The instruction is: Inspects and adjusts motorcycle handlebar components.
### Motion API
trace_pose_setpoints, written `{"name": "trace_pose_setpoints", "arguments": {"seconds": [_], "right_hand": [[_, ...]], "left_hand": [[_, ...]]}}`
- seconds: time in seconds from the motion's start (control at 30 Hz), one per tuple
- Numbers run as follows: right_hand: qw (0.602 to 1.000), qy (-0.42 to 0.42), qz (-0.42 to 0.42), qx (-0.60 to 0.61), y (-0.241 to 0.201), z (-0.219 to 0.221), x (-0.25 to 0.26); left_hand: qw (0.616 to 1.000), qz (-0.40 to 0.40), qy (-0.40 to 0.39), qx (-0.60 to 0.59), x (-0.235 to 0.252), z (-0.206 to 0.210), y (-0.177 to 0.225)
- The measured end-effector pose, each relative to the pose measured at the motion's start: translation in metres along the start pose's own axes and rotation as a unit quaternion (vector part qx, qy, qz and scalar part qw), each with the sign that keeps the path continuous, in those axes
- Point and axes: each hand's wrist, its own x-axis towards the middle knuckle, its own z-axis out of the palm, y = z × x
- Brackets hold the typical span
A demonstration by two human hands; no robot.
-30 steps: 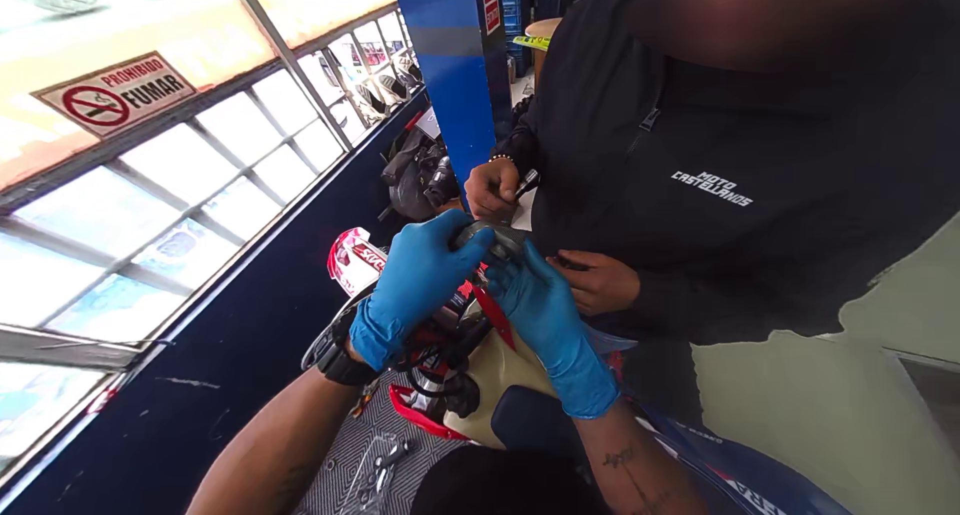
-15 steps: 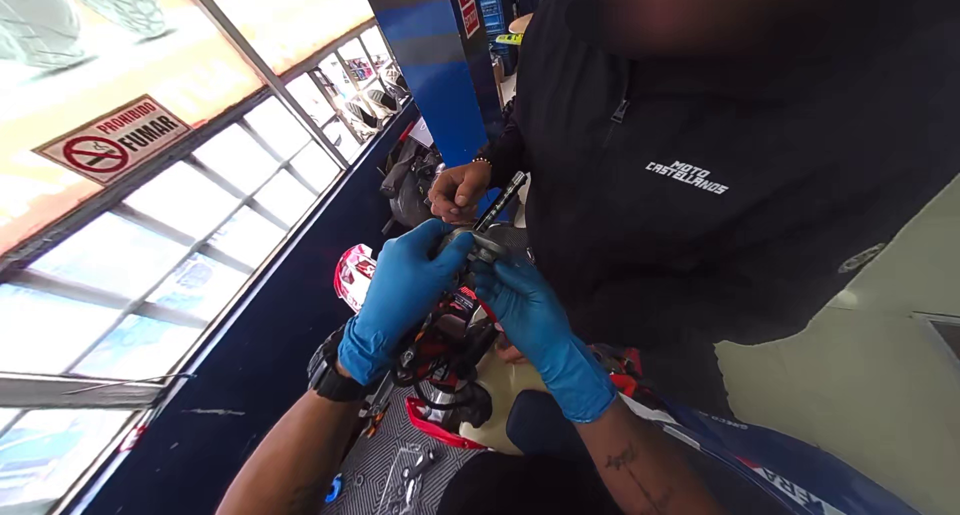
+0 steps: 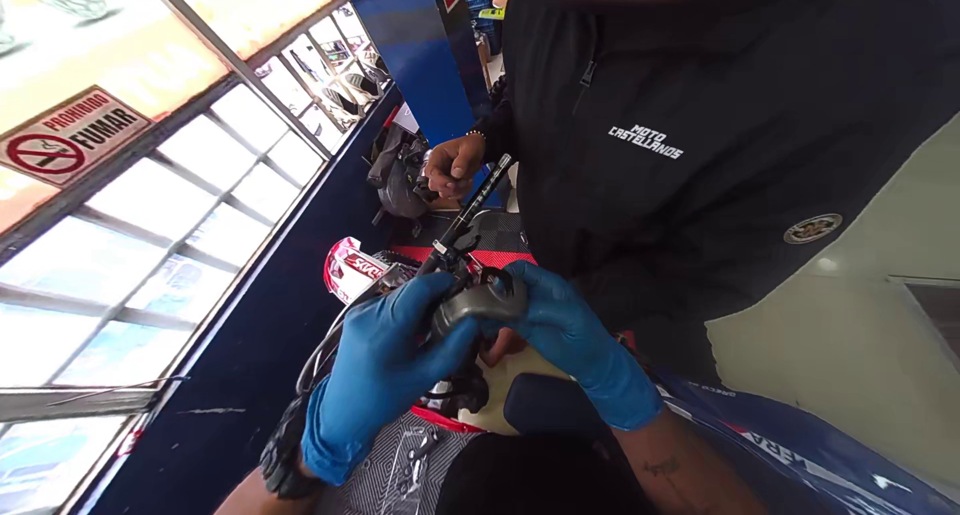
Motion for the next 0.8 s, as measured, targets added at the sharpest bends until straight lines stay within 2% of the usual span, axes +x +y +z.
{"name": "trace_pose_setpoints", "arguments": {"seconds": [0.13, 0.2, 0.27, 0.33, 0.4, 0.43, 0.47, 0.5, 0.57, 0.6, 0.67, 0.7, 0.8], "right_hand": [[0.997, -0.014, 0.01, -0.077, -0.008, 0.006, -0.006], [0.989, 0.032, 0.027, -0.143, -0.02, 0.007, -0.021], [0.979, 0.066, 0.038, -0.188, -0.039, 0.006, -0.053], [0.965, 0.048, 0.037, -0.255, -0.061, -0.001, -0.096], [0.944, 0.032, 0.079, -0.318, -0.069, -0.016, -0.148], [0.925, 0.041, 0.112, -0.36, -0.064, -0.029, -0.171], [0.89, 0.059, 0.147, -0.428, -0.051, -0.045, -0.195], [0.837, 0.074, 0.184, -0.51, -0.031, -0.064, -0.217], [0.728, 0.059, 0.242, -0.638, 0.016, -0.095, -0.256], [0.692, 0.028, 0.253, -0.676, 0.036, -0.103, -0.268], [0.645, -0.03, 0.252, -0.721, 0.066, -0.105, -0.281], [0.631, -0.053, 0.251, -0.732, 0.076, -0.103, -0.283], [0.612, -0.072, 0.214, -0.758, 0.093, -0.103, -0.286]], "left_hand": [[1.0, 0.007, -0.007, 0.012, -0.014, -0.008, 0.009], [0.999, -0.029, -0.032, 0.016, -0.029, -0.011, 0.006], [0.994, -0.08, -0.068, -0.022, -0.053, -0.018, -0.01], [0.984, -0.116, -0.078, -0.114, -0.071, -0.022, -0.024], [0.97, -0.157, -0.072, -0.174, -0.084, -0.028, -0.02], [0.965, -0.173, -0.063, -0.187, -0.082, -0.028, -0.01], [0.958, -0.195, -0.045, -0.205, -0.076, -0.025, 0.006], [0.951, -0.203, -0.041, -0.23, -0.079, -0.025, 0.013], [0.928, -0.211, -0.107, -0.288, -0.101, -0.035, 0.004], [0.917, -0.225, -0.144, -0.295, -0.106, -0.041, 0.003], [0.921, -0.266, -0.139, -0.25, -0.101, -0.04, 0.017], [0.936, -0.255, -0.131, -0.206, -0.1, -0.039, 0.019], [0.979, -0.102, -0.085, -0.157, -0.071, -0.03, 0.017]]}}
